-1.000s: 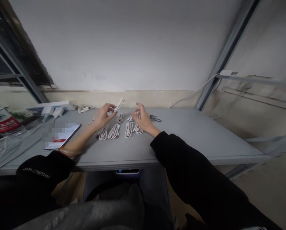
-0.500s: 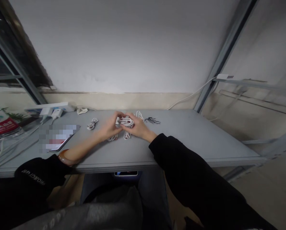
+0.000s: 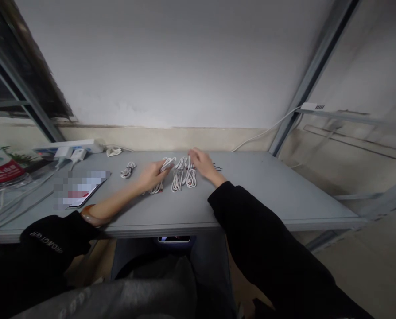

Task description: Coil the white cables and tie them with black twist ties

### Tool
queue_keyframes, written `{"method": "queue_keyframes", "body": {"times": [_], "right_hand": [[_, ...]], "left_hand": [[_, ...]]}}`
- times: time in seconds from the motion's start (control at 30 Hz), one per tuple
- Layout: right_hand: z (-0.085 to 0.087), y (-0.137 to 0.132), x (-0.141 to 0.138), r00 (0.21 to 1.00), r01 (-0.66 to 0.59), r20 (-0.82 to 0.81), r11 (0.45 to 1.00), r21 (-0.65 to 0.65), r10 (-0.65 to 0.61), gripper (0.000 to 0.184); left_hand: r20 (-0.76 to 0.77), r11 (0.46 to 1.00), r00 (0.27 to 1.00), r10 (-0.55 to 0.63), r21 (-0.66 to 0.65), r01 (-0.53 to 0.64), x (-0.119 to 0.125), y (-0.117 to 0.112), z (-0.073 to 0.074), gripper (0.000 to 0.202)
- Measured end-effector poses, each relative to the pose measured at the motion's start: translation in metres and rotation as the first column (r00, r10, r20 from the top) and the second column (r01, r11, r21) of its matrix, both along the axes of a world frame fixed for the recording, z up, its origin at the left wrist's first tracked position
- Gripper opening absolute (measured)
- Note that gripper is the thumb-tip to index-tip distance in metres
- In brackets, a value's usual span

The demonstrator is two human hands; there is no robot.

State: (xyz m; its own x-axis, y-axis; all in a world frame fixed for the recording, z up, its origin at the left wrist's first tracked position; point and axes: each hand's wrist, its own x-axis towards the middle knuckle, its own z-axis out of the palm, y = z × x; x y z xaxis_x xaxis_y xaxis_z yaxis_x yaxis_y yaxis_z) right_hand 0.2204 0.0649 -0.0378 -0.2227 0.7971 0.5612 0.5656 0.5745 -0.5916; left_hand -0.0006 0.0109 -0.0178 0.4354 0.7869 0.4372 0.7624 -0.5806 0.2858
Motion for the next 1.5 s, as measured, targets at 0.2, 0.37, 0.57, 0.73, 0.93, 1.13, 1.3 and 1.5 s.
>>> {"method": "queue_keyframes", "body": {"times": [0.2, 0.37, 0.57, 0.73, 0.93, 1.13, 1.3, 1.5], "right_hand": [[-0.004, 0.037, 0.065, 0.927, 0.368, 0.087, 0.841, -0.396, -0.365, 0.017], [0.001, 0.029, 0.084, 0.964, 0.247, 0.061, 0.791, -0.559, -0.258, 0.016], [0.001, 0.031, 0.085, 0.969, 0.209, 0.001, 0.811, -0.547, -0.249, 0.003], [-0.002, 0.033, 0.09, 0.957, 0.245, -0.002, 0.815, -0.526, -0.289, 0.009], [0.001, 0.034, 0.092, 0.951, 0.274, -0.006, 0.853, -0.444, -0.308, 0.016], [0.007, 0.038, 0.092, 0.934, 0.309, -0.036, 0.857, -0.413, -0.355, 0.014], [0.01, 0.037, 0.09, 0.923, 0.33, -0.049, 0.85, -0.41, -0.382, 0.017], [0.008, 0.039, 0.093, 0.904, 0.352, -0.071, 0.829, -0.434, -0.421, 0.02]], "left_hand": [[0.006, 0.994, 0.995, 0.104, -0.034, -0.104, -0.002, -0.001, 0.002, 0.032], [-0.019, 0.995, 0.995, 0.094, -0.015, -0.094, -0.003, -0.002, 0.003, 0.032], [-0.023, 0.993, 0.993, 0.112, -0.031, -0.113, -0.002, -0.003, 0.004, 0.032], [0.026, 0.989, 0.991, 0.131, -0.071, -0.129, -0.001, -0.004, 0.005, 0.033], [0.021, 0.989, 0.991, 0.135, -0.059, -0.133, -0.002, -0.003, 0.004, 0.037], [-0.002, 0.989, 0.99, 0.141, -0.047, -0.141, -0.002, -0.003, 0.004, 0.039], [0.019, 0.988, 0.99, 0.142, -0.067, -0.14, -0.001, -0.005, 0.006, 0.039], [0.031, 0.987, 0.989, 0.146, -0.076, -0.143, -0.001, -0.006, 0.005, 0.039]]}}
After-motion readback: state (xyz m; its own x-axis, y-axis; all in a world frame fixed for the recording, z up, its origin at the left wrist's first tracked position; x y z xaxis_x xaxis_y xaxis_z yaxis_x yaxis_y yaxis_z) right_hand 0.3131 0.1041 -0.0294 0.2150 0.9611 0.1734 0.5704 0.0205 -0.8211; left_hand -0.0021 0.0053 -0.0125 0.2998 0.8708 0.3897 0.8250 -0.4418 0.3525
